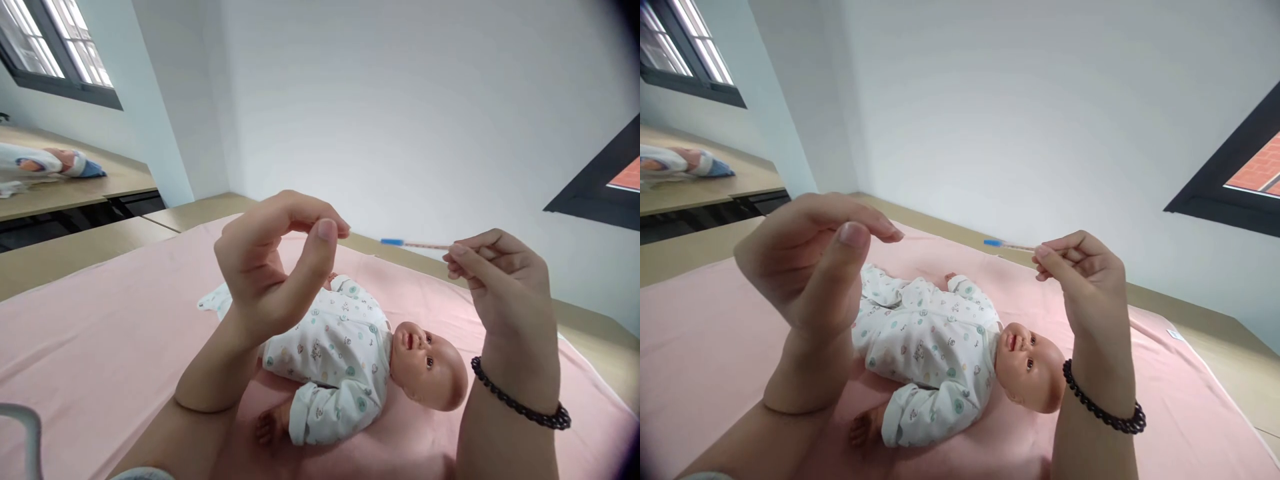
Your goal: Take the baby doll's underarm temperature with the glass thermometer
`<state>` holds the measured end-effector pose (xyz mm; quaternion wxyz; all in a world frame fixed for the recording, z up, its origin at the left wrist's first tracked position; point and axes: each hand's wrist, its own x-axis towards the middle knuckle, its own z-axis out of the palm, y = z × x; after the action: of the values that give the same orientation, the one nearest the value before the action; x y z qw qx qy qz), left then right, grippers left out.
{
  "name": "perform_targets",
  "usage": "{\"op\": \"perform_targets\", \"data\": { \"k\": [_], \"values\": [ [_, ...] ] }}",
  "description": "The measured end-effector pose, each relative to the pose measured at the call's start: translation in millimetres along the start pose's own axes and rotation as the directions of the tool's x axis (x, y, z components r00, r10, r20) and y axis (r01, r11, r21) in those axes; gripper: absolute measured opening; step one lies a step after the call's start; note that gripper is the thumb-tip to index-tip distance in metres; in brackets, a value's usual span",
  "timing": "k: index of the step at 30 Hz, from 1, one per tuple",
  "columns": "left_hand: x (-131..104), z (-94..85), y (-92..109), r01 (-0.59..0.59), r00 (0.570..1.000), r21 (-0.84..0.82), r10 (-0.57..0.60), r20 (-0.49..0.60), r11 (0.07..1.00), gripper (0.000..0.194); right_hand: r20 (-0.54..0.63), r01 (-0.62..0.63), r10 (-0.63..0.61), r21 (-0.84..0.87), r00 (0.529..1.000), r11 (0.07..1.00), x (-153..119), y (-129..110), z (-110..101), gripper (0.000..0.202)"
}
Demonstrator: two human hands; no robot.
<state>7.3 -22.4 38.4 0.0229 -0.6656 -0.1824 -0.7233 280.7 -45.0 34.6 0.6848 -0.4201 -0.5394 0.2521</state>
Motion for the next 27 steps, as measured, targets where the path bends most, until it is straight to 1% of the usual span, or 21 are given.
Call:
{"op": "perform_targets", "data": {
  "k": [1,3,4,5,7,8,9,11,12,13,15,16,17,20,21,24,25,26,27],
  "values": [
    [0,1.4,-3,-0.031,0.999,-0.022,0.031,-0.021,0.999,0.021,0.014,-0.015,0.013,0.085,1.000,0.996,1,0,0,0.015],
    [-1,3.3,-6,-0.064,0.998,-0.043,0.063,-0.028,0.997,0.017,0.067,-0.087,0.069,0.331,0.995,0.940,2,1,-2,0.022],
    [0,3.8,-7,-0.073,0.997,-0.048,0.072,-0.024,0.996,0.016,0.084,-0.112,0.087,0.370,0.993,0.922,3,2,-2,0.024],
    [0,4.1,-7,-0.078,0.997,-0.051,0.077,-0.020,0.996,0.016,0.082,-0.112,0.090,0.322,0.993,0.940,4,3,-3,0.023],
    [1,4.0,-6,-0.078,0.997,-0.058,0.077,-0.014,0.995,0.016,0.077,-0.084,0.076,0.100,0.994,0.992,6,6,-4,0.017],
    [1,3.9,-5,-0.078,0.997,-0.061,0.077,-0.013,0.995,0.016,0.087,-0.072,0.068,0.043,0.994,0.996,7,8,-5,0.014],
    [1,3.8,-4,-0.074,0.997,-0.062,0.073,-0.012,0.995,0.016,0.100,-0.068,0.060,0.072,0.993,0.995,7,9,-6,0.014],
    [0,3.7,-4,-0.073,0.997,-0.067,0.072,-0.010,0.995,0.016,0.135,-0.099,0.065,0.268,0.989,0.958,9,11,-7,0.019],
    [0,3.7,-4,-0.073,0.997,-0.070,0.072,-0.007,0.995,0.016,0.138,-0.111,0.070,0.313,0.988,0.943,10,11,-7,0.020],
    [0,3.7,-4,-0.070,0.998,-0.072,0.070,-0.003,0.995,0.016,0.128,-0.107,0.074,0.276,0.989,0.955,10,12,-8,0.020],
    [0,3.8,-4,-0.062,0.998,-0.074,0.063,0.001,0.995,0.016,0.111,-0.086,0.078,0.068,0.991,0.994,11,12,-9,0.018],
    [0,3.9,-4,-0.062,0.998,-0.074,0.062,-0.001,0.995,0.016,0.110,-0.077,0.077,0.001,0.991,0.997,11,13,-10,0.017],
    [0,4.0,-5,-0.059,0.998,-0.073,0.059,-0.001,0.996,0.016,0.114,-0.074,0.073,0.005,0.991,0.997,11,13,-10,0.018],
    [0,4.3,-6,-0.067,0.998,-0.080,0.067,-0.004,0.995,0.015,0.156,-0.115,0.082,0.215,0.984,0.970,11,11,-13,0.024],
    [0,4.5,-6,-0.069,0.998,-0.086,0.069,-0.004,0.994,0.014,0.160,-0.124,0.092,0.199,0.983,0.972,11,11,-14,0.024],
    [-1,4.7,-6,-0.061,0.998,-0.105,0.061,-0.001,0.993,0.014,0.110,-0.110,0.120,-0.091,0.987,0.990,9,9,-14,0.016],
    [-1,4.7,-6,-0.056,0.998,-0.113,0.056,0.000,0.992,0.014,0.093,-0.101,0.113,-0.122,0.989,0.987,9,8,-15,0.015],
    [-1,4.7,-6,-0.048,0.999,-0.120,0.048,0.000,0.992,0.014,0.089,-0.096,0.102,-0.073,0.991,0.993,9,8,-15,0.016],
    [-1,4.8,-6,-0.045,0.999,-0.130,0.045,-0.004,0.990,0.013,0.102,-0.103,0.098,0.039,0.990,0.994,9,7,-15,0.019]
  ]
}}
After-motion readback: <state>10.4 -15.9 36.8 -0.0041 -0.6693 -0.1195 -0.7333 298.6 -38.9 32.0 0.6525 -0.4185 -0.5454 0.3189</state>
